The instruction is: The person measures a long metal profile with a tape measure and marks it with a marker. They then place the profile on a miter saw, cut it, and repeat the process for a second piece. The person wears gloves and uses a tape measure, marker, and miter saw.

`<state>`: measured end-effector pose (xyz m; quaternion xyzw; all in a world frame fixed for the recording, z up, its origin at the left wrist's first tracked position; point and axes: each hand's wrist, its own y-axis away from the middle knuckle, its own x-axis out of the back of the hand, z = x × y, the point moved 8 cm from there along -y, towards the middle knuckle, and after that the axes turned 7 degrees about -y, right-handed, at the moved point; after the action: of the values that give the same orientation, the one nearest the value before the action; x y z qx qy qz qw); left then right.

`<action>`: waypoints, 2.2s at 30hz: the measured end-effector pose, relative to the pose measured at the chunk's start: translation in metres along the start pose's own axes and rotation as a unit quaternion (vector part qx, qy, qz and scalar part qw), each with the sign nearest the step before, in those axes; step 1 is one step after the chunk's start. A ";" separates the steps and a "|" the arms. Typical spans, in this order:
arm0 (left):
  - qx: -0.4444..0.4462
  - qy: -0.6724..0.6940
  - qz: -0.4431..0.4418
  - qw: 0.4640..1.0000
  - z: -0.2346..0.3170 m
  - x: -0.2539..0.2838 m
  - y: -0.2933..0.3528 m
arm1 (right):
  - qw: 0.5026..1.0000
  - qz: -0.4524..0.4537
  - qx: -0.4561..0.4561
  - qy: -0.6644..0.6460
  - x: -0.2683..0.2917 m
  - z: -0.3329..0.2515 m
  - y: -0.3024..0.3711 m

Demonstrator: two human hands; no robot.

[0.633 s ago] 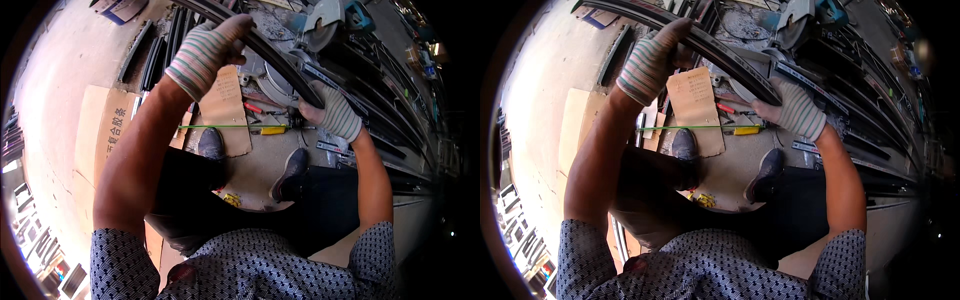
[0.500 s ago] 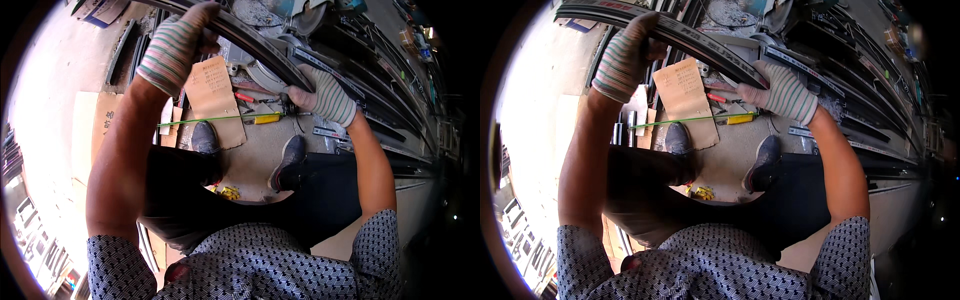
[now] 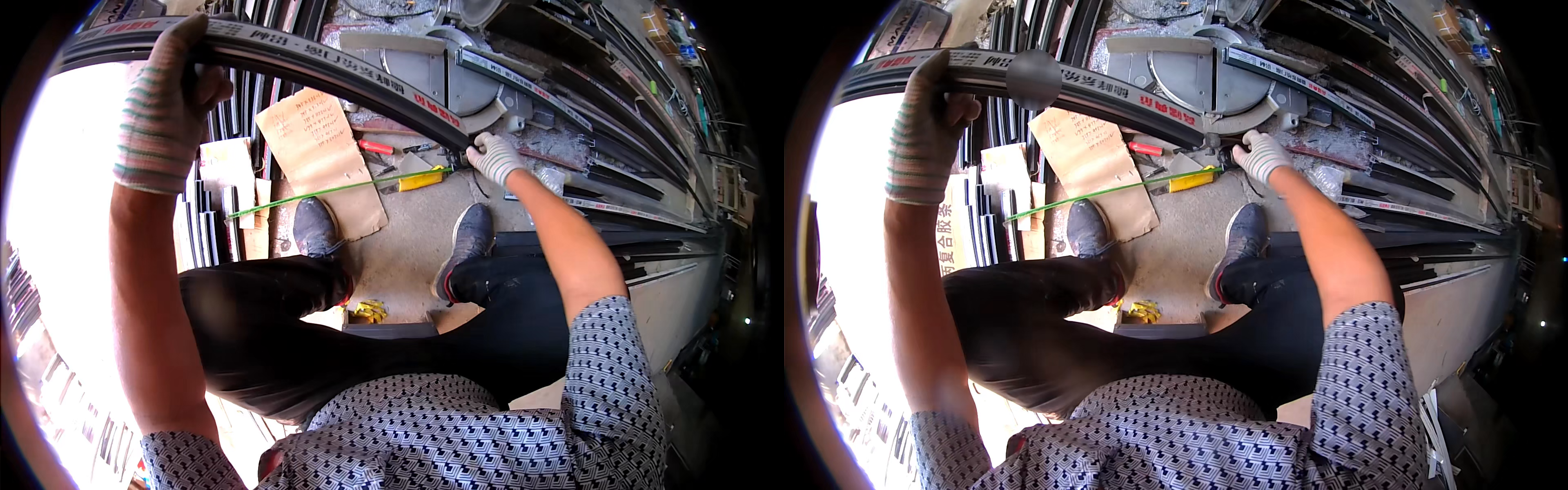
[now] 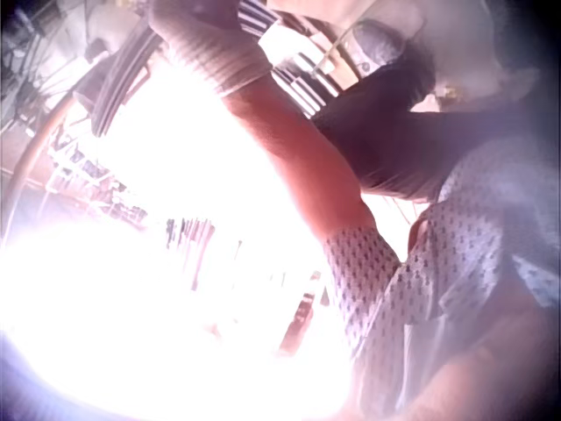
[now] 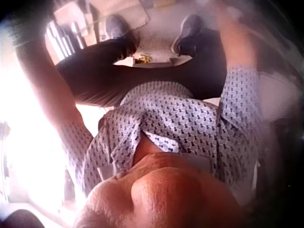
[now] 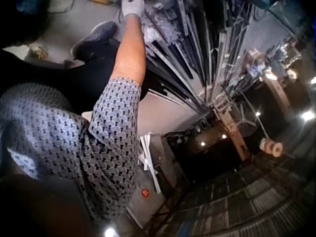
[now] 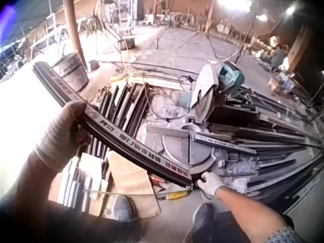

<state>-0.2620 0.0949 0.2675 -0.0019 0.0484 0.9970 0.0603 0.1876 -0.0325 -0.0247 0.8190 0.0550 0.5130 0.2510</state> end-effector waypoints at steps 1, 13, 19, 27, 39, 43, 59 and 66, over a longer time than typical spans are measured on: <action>-0.003 0.004 -0.019 1.000 -0.002 0.004 -0.002 | 0.999 0.006 -0.033 0.018 -0.016 0.002 0.001; 0.043 -0.060 -0.014 0.997 -0.023 0.023 -0.016 | 0.993 0.018 -0.116 0.025 -0.069 0.002 -0.004; 0.030 -0.033 -0.087 0.995 -0.024 0.029 -0.023 | 0.995 -0.066 -0.024 0.069 -0.089 -0.011 0.020; 0.025 -0.036 -0.028 0.999 -0.021 0.018 -0.020 | 0.985 -0.140 0.073 0.072 -0.102 0.000 0.034; 0.058 0.086 0.059 0.993 -0.003 0.011 -0.023 | 0.970 -0.143 0.171 0.092 0.047 -0.071 0.075; -0.004 0.119 0.048 0.992 0.010 0.013 -0.015 | 0.980 -0.036 0.186 0.055 0.132 -0.091 0.109; -0.046 0.192 0.068 0.978 0.018 0.033 -0.014 | 0.927 0.210 0.295 -0.100 0.228 -0.175 0.191; -0.036 0.148 0.110 0.982 0.013 0.045 -0.013 | 0.925 0.215 0.295 -0.109 0.238 -0.176 0.187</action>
<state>-0.3055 0.1147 0.2792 -0.1460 0.0210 0.9874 -0.0579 0.1145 -0.0500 0.3174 0.8991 -0.0012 0.4230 -0.1132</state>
